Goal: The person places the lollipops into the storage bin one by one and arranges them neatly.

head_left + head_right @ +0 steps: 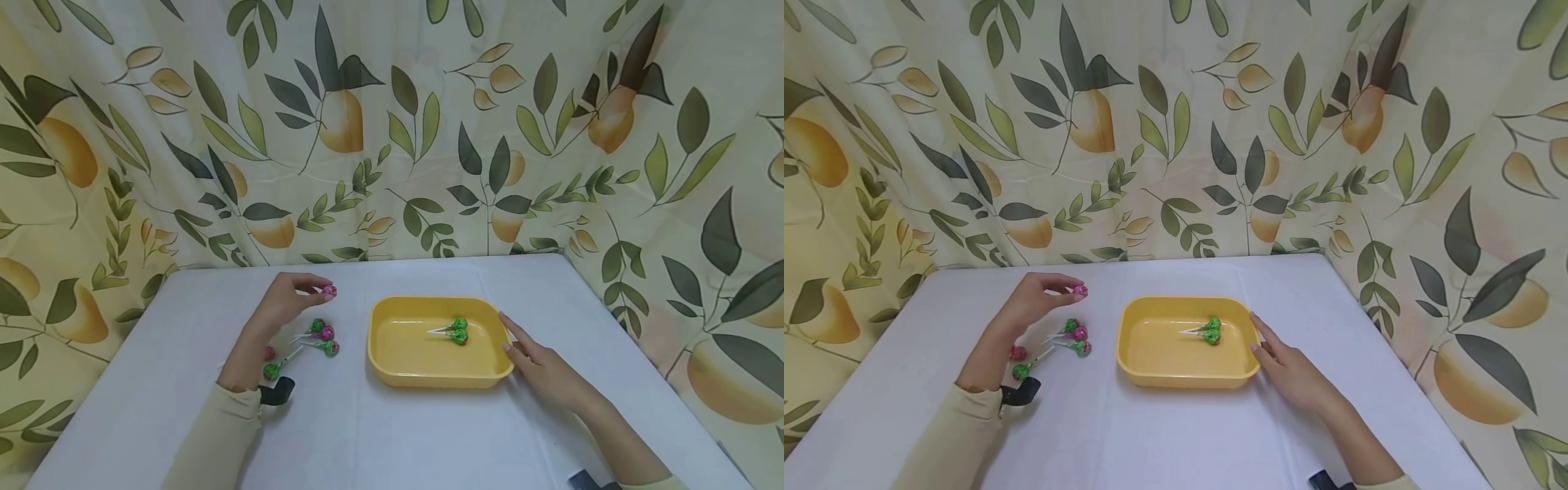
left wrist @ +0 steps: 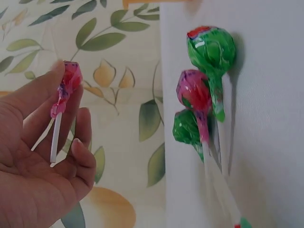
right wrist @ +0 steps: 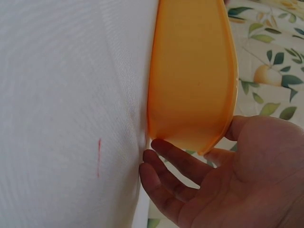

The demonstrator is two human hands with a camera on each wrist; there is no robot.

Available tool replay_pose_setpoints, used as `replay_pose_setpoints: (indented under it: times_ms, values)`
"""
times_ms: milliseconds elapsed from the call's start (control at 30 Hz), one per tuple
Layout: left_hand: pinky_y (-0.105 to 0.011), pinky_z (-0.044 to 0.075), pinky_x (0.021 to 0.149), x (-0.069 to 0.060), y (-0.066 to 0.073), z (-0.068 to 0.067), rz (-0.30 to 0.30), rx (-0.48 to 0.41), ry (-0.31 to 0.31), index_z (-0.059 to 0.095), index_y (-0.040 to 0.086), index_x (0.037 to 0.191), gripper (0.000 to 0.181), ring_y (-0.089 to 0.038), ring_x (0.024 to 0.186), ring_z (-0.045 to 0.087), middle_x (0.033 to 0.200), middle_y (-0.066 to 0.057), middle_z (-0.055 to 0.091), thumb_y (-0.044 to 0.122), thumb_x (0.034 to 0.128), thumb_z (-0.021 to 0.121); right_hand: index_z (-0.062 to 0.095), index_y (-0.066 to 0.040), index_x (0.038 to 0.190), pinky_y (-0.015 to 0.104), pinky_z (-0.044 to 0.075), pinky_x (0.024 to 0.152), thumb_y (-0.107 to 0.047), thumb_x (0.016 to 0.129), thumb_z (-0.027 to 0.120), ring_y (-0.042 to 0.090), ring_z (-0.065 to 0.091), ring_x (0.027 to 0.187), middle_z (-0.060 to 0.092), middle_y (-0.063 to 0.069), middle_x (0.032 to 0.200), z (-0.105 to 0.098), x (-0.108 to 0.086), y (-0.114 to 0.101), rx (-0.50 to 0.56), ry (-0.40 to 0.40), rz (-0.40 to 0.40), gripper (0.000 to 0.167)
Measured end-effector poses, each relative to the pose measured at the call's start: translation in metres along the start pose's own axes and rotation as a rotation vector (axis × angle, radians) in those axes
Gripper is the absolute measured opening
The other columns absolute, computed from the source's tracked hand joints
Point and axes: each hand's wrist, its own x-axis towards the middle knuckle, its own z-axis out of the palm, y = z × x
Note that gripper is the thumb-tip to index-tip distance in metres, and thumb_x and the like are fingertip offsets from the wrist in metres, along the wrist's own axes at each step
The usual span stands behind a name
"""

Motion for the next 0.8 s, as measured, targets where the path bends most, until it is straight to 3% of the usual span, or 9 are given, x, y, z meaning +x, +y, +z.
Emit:
replay_pose_setpoints:
  times_ms: [300, 600, 800]
  values:
    - [-0.041, 0.05, 0.087, 0.003, 0.015, 0.016, 0.028, -0.01, -0.015, 0.08, 0.018, 0.112, 0.024, -0.023, 0.104, 0.061, 0.106, 0.0, 0.075, 0.023, 0.0898, 0.084, 0.014, -0.03, 0.168, 0.073, 0.034, 0.104, -0.044, 0.112, 0.041, 0.052, 0.045, 0.136, 0.054, 0.03, 0.144, -0.002, -0.001, 0.001, 0.009, 0.012, -0.019, 0.063]
    - [-0.039, 0.053, 0.083, 0.007, 0.024, 0.036, 0.018, -0.008, -0.027, 0.081, 0.022, 0.111, 0.023, -0.023, 0.103, 0.061, 0.106, 0.005, 0.073, 0.025, 0.0886, 0.086, 0.013, -0.03, 0.168, 0.073, 0.035, 0.103, -0.044, 0.112, 0.04, 0.051, 0.046, 0.135, 0.056, 0.028, 0.142, -0.002, 0.0, 0.0, 0.002, 0.007, -0.011, 0.063]
    - [-0.039, 0.054, 0.083, 0.009, 0.034, 0.05, 0.059, -0.005, -0.055, 0.082, 0.022, 0.111, 0.022, -0.022, 0.101, 0.062, 0.105, 0.005, 0.073, 0.023, 0.0887, 0.085, 0.013, -0.029, 0.168, 0.073, 0.034, 0.103, -0.044, 0.112, 0.041, 0.053, 0.045, 0.136, 0.055, 0.03, 0.143, -0.002, -0.001, 0.0, -0.005, 0.011, -0.008, 0.064]
